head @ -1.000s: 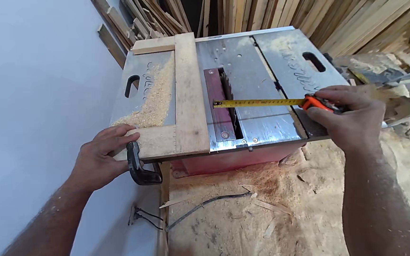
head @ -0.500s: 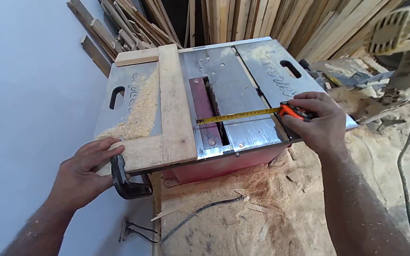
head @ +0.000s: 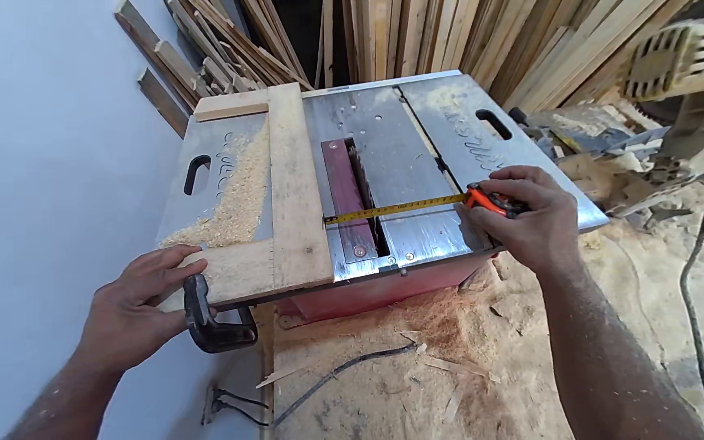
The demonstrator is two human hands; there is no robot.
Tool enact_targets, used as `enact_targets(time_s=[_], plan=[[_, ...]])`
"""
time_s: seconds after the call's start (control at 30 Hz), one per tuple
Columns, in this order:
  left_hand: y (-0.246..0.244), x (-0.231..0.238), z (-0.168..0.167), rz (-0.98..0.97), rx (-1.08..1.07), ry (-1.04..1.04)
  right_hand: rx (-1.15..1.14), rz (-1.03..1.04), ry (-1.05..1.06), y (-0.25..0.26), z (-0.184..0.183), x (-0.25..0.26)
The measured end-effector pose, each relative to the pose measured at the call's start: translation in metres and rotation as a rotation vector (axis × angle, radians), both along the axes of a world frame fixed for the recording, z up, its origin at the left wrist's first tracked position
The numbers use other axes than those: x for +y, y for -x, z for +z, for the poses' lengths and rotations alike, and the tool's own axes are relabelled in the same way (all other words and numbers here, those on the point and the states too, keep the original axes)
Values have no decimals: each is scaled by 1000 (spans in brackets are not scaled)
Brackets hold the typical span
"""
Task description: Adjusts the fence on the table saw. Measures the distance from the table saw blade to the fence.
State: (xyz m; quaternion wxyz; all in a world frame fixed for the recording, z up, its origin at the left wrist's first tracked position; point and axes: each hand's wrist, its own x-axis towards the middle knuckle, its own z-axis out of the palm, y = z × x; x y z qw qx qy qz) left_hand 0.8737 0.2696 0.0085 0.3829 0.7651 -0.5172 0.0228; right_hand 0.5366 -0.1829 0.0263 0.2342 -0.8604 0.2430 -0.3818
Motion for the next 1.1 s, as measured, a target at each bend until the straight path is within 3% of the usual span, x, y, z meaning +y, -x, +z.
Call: enact_targets(time_s=[1.1], plan=[[-5, 0, 2, 16, 7, -28, -1, 3, 4, 0, 0, -1]])
